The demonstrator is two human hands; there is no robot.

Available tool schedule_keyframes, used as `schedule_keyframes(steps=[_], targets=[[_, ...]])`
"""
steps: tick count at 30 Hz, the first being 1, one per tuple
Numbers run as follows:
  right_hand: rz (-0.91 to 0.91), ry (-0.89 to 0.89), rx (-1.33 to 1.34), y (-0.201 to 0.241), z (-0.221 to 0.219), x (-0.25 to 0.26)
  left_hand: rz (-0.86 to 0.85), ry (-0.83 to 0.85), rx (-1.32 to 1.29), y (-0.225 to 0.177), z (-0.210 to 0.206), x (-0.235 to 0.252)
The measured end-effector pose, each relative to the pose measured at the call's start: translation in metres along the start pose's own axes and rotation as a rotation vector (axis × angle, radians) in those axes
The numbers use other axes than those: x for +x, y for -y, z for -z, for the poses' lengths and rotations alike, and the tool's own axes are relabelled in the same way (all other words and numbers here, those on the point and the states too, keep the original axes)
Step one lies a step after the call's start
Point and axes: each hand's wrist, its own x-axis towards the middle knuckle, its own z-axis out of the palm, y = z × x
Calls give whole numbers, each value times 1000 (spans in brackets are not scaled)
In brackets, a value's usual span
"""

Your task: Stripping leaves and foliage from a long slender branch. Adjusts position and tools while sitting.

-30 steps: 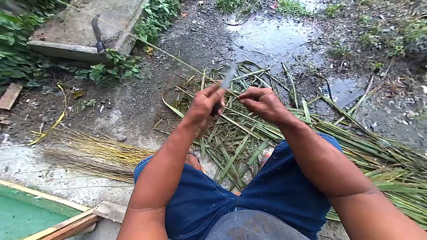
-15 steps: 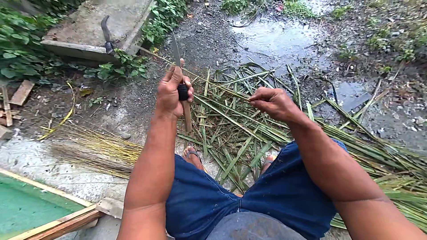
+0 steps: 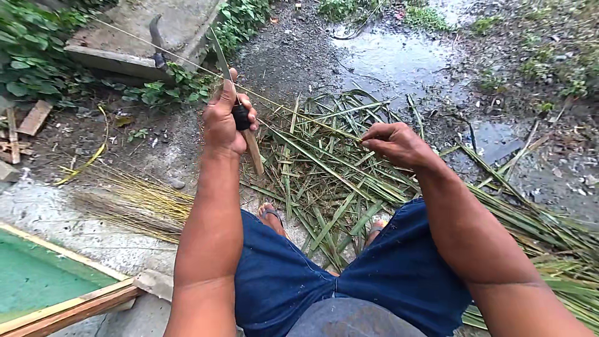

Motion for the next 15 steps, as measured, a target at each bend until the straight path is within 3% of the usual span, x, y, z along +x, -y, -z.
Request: schedule_keyframes(steps=[8,15], targets=[[87,1,-144,-13,40,-23,-109,-147,-63,-25,42,8],[-58,-72,-195,-37,102,-62,-155,-243,-91,-39,77,9]])
